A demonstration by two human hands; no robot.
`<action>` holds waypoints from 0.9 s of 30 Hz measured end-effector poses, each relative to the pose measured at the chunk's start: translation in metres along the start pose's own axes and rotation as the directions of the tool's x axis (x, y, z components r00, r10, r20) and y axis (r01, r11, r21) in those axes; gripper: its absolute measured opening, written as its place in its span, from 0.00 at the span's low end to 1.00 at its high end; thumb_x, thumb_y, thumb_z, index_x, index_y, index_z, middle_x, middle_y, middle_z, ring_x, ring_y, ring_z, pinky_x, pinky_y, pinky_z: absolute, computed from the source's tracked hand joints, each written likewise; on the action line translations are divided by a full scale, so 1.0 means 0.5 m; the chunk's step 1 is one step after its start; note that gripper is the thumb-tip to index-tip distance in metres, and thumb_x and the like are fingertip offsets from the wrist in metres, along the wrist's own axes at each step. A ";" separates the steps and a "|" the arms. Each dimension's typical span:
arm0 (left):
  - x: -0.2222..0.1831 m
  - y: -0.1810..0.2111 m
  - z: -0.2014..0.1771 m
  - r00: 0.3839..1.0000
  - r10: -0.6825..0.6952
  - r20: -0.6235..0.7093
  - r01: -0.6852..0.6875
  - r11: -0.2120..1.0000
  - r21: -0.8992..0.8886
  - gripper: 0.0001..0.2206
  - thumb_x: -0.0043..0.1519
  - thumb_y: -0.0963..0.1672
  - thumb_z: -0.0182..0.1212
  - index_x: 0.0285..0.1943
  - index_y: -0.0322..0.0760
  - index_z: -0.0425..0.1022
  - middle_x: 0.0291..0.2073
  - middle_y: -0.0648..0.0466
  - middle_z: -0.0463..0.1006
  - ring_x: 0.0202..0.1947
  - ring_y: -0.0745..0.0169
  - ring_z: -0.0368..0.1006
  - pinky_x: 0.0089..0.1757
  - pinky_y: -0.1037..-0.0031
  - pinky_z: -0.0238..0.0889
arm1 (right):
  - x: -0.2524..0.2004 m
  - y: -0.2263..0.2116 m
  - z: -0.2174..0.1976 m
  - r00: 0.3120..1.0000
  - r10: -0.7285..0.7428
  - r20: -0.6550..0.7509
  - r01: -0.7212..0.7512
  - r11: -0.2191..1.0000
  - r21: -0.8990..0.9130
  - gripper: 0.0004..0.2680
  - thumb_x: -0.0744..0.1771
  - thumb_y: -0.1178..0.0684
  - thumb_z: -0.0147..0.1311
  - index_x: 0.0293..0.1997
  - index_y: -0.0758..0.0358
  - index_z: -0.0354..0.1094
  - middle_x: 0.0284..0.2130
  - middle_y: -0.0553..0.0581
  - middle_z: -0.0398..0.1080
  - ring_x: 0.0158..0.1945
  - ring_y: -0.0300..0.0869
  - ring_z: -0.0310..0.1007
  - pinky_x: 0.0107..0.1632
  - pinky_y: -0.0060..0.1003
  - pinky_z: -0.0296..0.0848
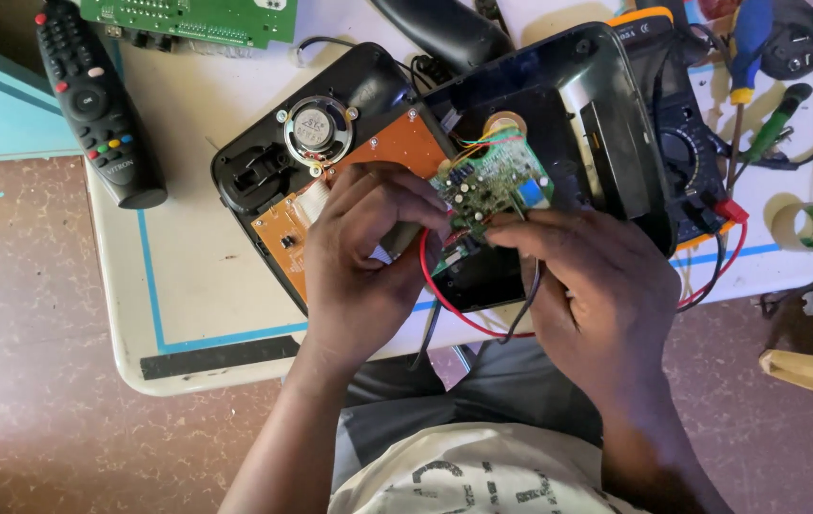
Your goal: Repairing an electronic device by probing components with a multimeter and soldering wires to a circuit board.
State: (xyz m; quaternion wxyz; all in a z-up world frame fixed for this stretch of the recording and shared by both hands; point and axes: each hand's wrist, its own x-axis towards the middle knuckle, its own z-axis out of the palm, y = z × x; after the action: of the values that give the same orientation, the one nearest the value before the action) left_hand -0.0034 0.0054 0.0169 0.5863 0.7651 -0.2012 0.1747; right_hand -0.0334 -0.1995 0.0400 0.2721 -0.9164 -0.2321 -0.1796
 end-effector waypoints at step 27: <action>0.008 0.019 0.012 0.995 -0.044 0.086 0.039 0.998 0.056 0.09 0.61 0.33 0.61 0.36 0.38 0.74 0.42 0.52 0.83 0.48 0.54 0.78 0.50 0.66 0.70 | -0.038 0.021 -0.007 0.996 -0.088 0.001 0.088 0.994 -0.064 0.15 0.67 0.68 0.55 0.52 0.52 0.82 0.50 0.50 0.82 0.41 0.44 0.78 0.43 0.43 0.65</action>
State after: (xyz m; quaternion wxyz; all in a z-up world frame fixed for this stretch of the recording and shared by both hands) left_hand -0.0048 -0.0031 0.0253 0.5595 0.7915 -0.2060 0.1342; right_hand -0.0442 -0.2158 0.0299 0.2345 -0.9134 -0.2662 -0.1998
